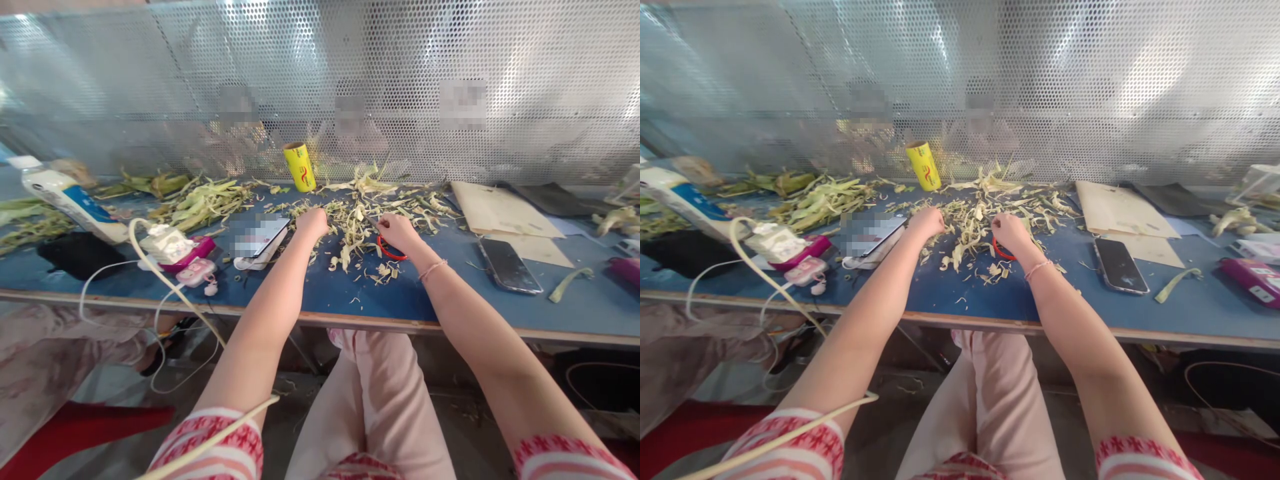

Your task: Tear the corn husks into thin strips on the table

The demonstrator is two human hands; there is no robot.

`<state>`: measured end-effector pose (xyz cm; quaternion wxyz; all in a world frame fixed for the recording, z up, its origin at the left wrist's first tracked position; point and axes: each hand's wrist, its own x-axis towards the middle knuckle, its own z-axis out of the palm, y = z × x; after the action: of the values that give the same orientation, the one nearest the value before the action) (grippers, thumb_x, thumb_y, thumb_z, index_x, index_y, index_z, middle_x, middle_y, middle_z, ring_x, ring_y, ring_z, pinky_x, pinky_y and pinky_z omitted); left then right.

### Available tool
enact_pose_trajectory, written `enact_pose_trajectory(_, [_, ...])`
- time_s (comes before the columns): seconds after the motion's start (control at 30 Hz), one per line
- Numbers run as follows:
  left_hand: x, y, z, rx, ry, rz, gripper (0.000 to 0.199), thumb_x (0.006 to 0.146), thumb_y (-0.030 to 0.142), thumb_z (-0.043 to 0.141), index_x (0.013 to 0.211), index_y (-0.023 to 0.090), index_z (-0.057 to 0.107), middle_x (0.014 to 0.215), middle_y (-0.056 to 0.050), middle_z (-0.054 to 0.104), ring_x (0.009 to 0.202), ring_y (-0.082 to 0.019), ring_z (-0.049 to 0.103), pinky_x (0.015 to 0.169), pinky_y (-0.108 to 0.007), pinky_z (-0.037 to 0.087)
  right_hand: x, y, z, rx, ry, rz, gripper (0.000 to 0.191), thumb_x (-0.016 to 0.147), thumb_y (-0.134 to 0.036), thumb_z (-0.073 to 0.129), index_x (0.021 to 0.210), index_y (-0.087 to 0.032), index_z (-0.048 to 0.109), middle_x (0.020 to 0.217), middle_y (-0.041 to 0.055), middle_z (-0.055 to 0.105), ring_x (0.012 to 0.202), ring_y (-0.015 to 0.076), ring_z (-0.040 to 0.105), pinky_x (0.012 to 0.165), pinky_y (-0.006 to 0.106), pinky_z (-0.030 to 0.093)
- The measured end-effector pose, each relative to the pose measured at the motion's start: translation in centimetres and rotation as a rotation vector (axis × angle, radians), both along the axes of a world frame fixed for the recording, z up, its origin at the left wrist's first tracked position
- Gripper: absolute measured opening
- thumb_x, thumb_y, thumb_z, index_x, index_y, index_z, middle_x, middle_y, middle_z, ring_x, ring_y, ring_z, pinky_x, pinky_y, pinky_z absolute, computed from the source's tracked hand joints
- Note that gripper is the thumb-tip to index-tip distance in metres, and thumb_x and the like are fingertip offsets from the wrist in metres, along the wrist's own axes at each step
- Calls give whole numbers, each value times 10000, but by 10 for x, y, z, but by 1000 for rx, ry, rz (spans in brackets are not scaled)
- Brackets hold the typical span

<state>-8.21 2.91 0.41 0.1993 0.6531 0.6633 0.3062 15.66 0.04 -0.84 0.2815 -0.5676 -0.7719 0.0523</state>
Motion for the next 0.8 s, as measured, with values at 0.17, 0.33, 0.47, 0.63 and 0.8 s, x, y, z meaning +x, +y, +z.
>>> enact_pose_trajectory(0.17, [8, -9, 4, -53, 345, 10, 252, 554, 61, 739, 456, 175, 537, 708, -131, 634, 970, -351, 643, 942, -496, 450, -1, -1, 1, -5, -16, -1, 169, 810, -155, 524, 808, -165, 692, 829, 78, 715, 774, 184, 606, 702, 273, 398])
enact_pose_trajectory(0.33, [11, -12, 5, -47, 363, -22, 215, 580, 42, 716, 476, 170, 579, 713, -136, 653, 946, -327, 656, 945, -469, 463, 0, -2, 2, -28, -28, -39, 181, 820, -194, 520, 817, -173, 700, 842, 79, 719, 777, 191, 612, 671, 276, 391])
enact_pose_trajectory(0.47, [14, -12, 6, -72, 511, -100, 62, 686, 130, 684, 643, 167, 707, 852, -140, 716, 872, -264, 672, 902, -390, 497, 1, -1, 1, -77, -86, -76, 198, 831, -216, 515, 859, -174, 706, 907, 86, 728, 826, 200, 634, 683, 272, 407])
enact_pose_trajectory(0.63, [12, -11, 8, -128, 618, -144, 192, 731, 139, 612, 838, 183, 765, 963, -111, 744, 867, -236, 685, 840, -318, 519, 3, 4, -3, -166, -284, -55, 187, 783, -229, 585, 913, -158, 699, 991, 103, 720, 949, 225, 638, 737, 265, 431])
enact_pose_trajectory(0.8, [9, -10, 8, -128, 628, -131, 244, 711, 126, 598, 877, 178, 768, 993, -119, 743, 892, -259, 689, 810, -325, 528, 2, 6, -3, -204, -332, -57, 245, 798, -257, 574, 980, -148, 695, 1027, 118, 710, 991, 235, 633, 770, 270, 447])
